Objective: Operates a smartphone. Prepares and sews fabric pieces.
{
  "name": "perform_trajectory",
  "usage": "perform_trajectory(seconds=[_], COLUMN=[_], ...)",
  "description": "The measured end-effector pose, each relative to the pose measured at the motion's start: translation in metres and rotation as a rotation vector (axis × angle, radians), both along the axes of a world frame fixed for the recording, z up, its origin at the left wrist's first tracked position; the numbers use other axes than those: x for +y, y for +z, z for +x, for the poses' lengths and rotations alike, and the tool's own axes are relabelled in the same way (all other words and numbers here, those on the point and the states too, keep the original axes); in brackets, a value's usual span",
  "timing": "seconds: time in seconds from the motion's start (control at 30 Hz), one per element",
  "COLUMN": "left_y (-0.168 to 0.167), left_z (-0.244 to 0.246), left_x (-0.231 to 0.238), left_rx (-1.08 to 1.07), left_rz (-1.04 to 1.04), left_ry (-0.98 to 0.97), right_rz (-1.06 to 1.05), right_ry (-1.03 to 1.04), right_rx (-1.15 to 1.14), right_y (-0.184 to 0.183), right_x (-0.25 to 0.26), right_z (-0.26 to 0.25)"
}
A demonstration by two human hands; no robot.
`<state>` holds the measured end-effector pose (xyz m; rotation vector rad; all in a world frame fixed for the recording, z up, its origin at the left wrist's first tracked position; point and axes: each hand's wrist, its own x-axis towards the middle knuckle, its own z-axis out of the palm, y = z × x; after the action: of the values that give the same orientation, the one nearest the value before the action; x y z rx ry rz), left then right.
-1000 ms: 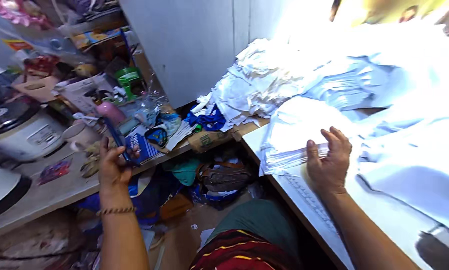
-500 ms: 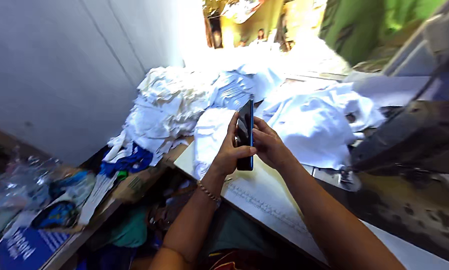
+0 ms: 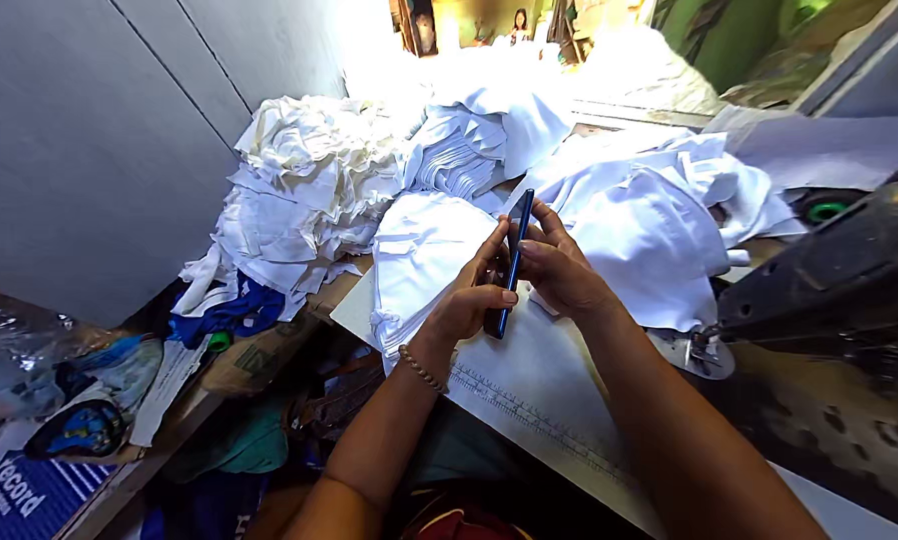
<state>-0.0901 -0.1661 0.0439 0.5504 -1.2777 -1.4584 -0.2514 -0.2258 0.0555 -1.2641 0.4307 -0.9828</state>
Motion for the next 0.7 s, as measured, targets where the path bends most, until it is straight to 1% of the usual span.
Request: perform_trajectory(seconds=[0.17, 0.27, 0.33, 0.4, 0.47, 0.5, 0.53, 0.57, 0.6, 0.67, 0.7], left_y=[-0.004, -0.005, -0.004, 0.000, 0.001, -0.002, -0.004, -0.005, -0.005, -0.002, -0.002], left_z=[-0.002, -0.003, -0.006, -0.011, -0.015, -0.016, -0.015, -0.015, -0.014, -0.015, -0.014], left_x=[0.002, 0.001, 0.001, 0.001, -0.001, -0.002, -0.003, -0.002, -0.001, 0.001, 0.001], left_rx=[-0.037, -0.045, -0.158, -0.368, -0.588, -0.636, -0.636, -0.584, -0.479, -0.173, -0.078], left_rz=[0.007, 0.016, 0.014, -0.011, -0.111, -0.172, -0.221, -0.243, -0.237, -0.164, -0.126], left_ry=[0.017, 0.038, 0.158, 0.394, 0.615, 0.679, 0.689, 0.656, 0.605, 0.516, 0.467], right_rz=[-0.030, 0.009, 0.059, 0.080, 0.100, 0.119, 0.145, 0.174, 0.189, 0.216, 0.228], right_ry=[-0.013, 0.024, 0.057, 0.069, 0.089, 0.083, 0.048, -0.003, -0.062, -0.174, -0.215], right_rx=[-0.005, -0.067, -0.116, -0.117, -0.095, -0.086, -0.077, -0.076, -0.087, -0.145, -0.182], right_y=[-0.008, -0.012, -0.013, -0.012, -0.009, -0.006, -0.003, 0.000, 0.002, 0.005, 0.008], right_x=[-0.001, -0.004, -0.002, 0.001, 0.004, 0.007, 0.010, 0.011, 0.012, 0.010, 0.009], right_z=[0.002, 0.002, 0.000, 0.000, 0.001, 0.003, 0.005, 0.006, 0.007, 0.008, 0.008])
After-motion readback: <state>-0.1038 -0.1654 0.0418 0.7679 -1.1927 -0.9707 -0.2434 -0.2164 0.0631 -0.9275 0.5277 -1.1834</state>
